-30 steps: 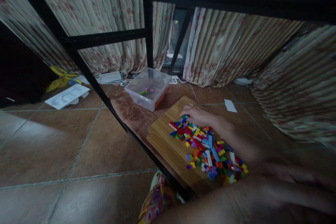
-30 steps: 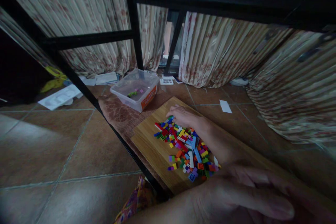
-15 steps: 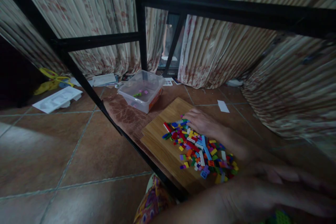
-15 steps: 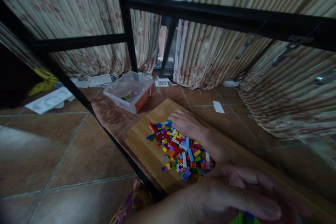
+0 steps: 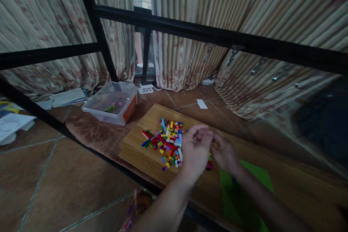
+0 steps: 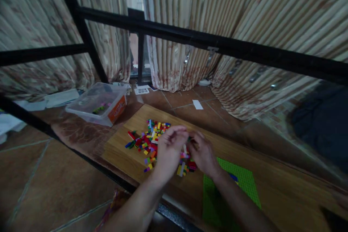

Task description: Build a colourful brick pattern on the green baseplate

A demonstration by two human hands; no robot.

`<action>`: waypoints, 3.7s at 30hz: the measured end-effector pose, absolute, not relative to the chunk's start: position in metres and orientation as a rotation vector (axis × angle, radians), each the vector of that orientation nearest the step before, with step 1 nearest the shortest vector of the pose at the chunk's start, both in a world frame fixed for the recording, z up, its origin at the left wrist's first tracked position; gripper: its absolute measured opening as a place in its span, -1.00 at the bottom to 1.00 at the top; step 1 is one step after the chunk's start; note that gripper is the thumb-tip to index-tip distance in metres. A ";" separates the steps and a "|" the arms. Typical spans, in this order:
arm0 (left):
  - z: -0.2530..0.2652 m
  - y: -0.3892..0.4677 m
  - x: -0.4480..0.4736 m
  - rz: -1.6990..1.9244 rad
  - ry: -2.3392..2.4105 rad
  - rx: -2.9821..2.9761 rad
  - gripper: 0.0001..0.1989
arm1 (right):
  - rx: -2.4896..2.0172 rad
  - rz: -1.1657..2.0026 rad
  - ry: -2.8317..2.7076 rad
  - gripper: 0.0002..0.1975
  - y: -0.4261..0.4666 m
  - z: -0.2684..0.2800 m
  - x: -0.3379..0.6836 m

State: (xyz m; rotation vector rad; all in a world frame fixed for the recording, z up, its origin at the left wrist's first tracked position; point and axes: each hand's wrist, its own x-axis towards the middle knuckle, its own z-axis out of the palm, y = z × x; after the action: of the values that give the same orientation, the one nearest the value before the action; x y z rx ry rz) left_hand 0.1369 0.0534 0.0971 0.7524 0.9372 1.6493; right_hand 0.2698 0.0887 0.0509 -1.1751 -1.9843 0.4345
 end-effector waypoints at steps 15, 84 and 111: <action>0.067 0.030 0.171 1.118 0.852 0.875 -0.58 | -1.272 0.993 -0.646 -0.70 -0.011 0.040 0.278; 0.039 0.018 0.161 1.204 1.383 1.484 -0.75 | -1.128 1.024 -0.458 -0.70 0.007 0.028 0.216; 0.044 0.042 0.150 1.481 1.279 0.810 -0.88 | -1.075 1.360 -0.448 -0.62 -0.002 0.052 0.207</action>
State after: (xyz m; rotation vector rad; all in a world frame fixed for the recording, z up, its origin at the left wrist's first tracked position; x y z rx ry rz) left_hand 0.1504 0.0422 0.0444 0.8104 1.2794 1.4809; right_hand 0.2070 -0.0023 0.0518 -1.0749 -0.4476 1.3602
